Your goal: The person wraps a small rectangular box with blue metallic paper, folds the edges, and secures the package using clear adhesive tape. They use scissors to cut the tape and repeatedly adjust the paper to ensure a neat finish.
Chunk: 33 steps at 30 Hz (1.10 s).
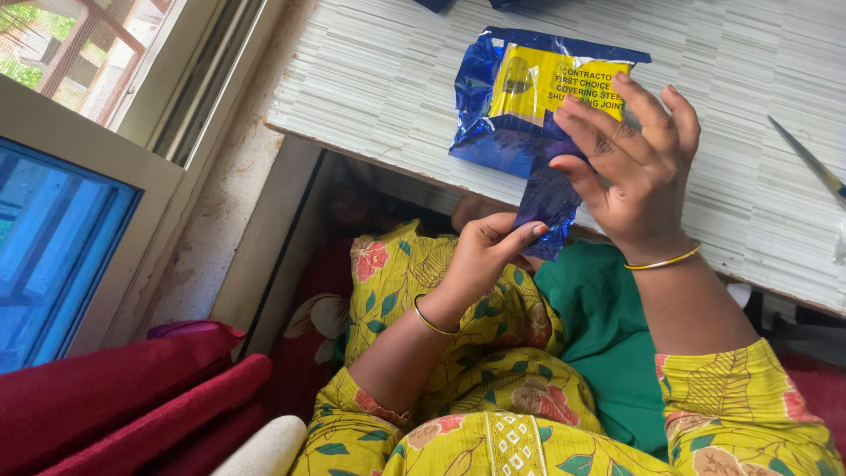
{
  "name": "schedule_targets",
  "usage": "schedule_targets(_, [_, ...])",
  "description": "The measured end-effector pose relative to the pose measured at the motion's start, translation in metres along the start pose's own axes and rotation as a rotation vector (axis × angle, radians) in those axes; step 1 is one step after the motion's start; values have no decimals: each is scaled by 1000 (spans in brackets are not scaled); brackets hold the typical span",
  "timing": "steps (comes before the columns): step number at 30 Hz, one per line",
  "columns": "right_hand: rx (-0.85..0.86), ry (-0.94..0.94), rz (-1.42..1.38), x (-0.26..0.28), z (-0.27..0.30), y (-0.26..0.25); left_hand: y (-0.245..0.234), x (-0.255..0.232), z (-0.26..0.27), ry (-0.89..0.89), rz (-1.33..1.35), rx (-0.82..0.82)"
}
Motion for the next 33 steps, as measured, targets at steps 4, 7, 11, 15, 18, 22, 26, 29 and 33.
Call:
schedule_targets(4, [75, 38, -94, -11, 5, -4, -3, 19, 0, 11, -124, -18])
schedule_targets(7, [93, 83, -366, -18, 5, -7, -7, 37, 6, -43, -144, 16])
schedule_targets(11, [77, 98, -638, -23, 9, -9, -11, 48, 15, -107, -229, 77])
schedule_targets(15, [71, 105, -660, -21, 14, -7, -21, -5, 31, 406, -880, 214])
schedule_targets(18, [74, 213, -847, -18, 17, -6, -38, -82, 57, 393, -867, 196])
schedule_targets(22, [-121, 148, -829, -6, 15, 1, -26, -178, 70, 824, -865, -153])
schedule_targets(26, [-285, 241, -831, 8, 18, 5, 5, -208, -2, 987, -1428, -99])
schedule_targets(29, [-310, 266, -597, 12, 20, -9, 23, -192, -32, 983, -1547, -81])
schedule_targets(33, [-200, 322, -363, 9, 11, -26, 15, -171, -41, 948, -1402, -107])
Point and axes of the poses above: each hand's wrist, its own z-axis away from the middle knuckle, its own y-axis out of the palm, x = y × z, the point moved 1 cm from there along -z, towards the middle knuckle, and after that the axes turned 11 degrees about -z, right-handed, at the moved point
